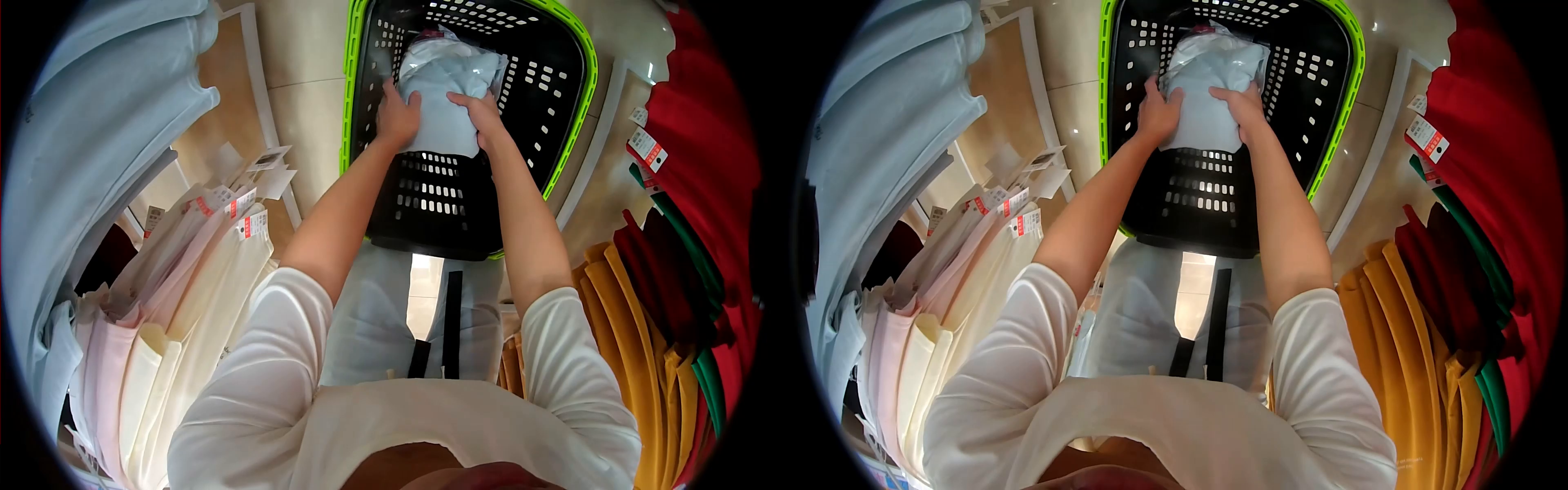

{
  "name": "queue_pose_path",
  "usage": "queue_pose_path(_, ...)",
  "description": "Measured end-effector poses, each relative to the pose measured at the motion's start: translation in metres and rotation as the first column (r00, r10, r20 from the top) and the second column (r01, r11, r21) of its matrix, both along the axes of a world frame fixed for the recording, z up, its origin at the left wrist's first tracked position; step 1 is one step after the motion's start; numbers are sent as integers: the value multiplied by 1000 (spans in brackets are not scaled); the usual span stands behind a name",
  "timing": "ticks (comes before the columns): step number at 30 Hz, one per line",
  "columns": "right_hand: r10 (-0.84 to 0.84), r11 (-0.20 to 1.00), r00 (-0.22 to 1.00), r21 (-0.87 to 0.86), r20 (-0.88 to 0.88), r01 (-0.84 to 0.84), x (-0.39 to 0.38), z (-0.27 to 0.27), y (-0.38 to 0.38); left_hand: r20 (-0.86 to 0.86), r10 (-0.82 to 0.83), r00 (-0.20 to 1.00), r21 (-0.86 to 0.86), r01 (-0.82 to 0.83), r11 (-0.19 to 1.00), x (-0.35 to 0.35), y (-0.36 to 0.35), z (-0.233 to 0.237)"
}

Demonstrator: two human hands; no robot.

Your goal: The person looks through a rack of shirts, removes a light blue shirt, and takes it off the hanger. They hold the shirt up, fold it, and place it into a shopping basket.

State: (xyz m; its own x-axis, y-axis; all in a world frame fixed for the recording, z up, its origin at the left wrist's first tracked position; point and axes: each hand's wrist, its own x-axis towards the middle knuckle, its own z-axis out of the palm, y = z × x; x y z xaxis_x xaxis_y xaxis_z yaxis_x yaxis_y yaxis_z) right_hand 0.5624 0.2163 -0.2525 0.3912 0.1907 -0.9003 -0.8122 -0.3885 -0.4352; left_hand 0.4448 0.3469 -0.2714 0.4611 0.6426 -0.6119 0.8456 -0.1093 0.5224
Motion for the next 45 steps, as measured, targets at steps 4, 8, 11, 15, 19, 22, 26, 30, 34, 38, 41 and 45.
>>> queue_pose_path(4, -18, 999, 999, 28, -32, 19, 4, -12, -18, -99, -201, 975, -9, 201, 980, -10, 7, -25)
queue_pose_path(8, -143, 989, 985, 17, -101, 145, 9, -27, -29, -59, -221, 973, 45, 224, 974, -24, -6, 8)
queue_pose_path(11, -54, 997, 996, -50, 65, 57, 2, -37, -24, 54, -198, 979, 25, 197, 980, -49, -28, 42)
queue_pose_path(15, 147, 982, 982, -137, 121, -130, 4, -34, 0, 224, -79, 971, 43, 71, 997, -53, -52, 82)
queue_pose_path(19, -196, 903, 923, 306, -332, 302, 8, -31, 12, 234, 159, 959, -91, -142, 986, -48, -73, 89)
queue_pose_path(22, -208, 904, 951, 326, -229, 276, -5, -56, 4, 245, 204, 948, -155, -169, 973, -49, -70, 89)
queue_pose_path(26, -60, 998, 990, 34, 130, 56, -14, -96, -7, 173, 241, 955, -323, -176, 930, -54, -61, 99)
queue_pose_path(30, -224, 947, 966, 205, -128, 246, -10, -101, -10, 101, 361, 927, -441, -283, 852, -61, -55, 102)
queue_pose_path(34, -266, 916, 948, 262, -176, 305, -11, -111, -15, 46, 345, 937, -452, -288, 844, -61, -49, 106)
queue_pose_path(38, -7, 996, 895, -73, 446, 43, -14, -138, -19, 77, 354, 932, -483, -276, 831, -67, -57, 95)
queue_pose_path(41, 17, 970, 902, -224, 431, 89, -10, -125, -7, 68, 393, 917, -502, -309, 808, -67, -58, 93)
queue_pose_path(45, -338, 939, 915, 136, 219, 314, -3, -148, 4, 43, 407, 913, -497, -334, 801, -65, -60, 94)
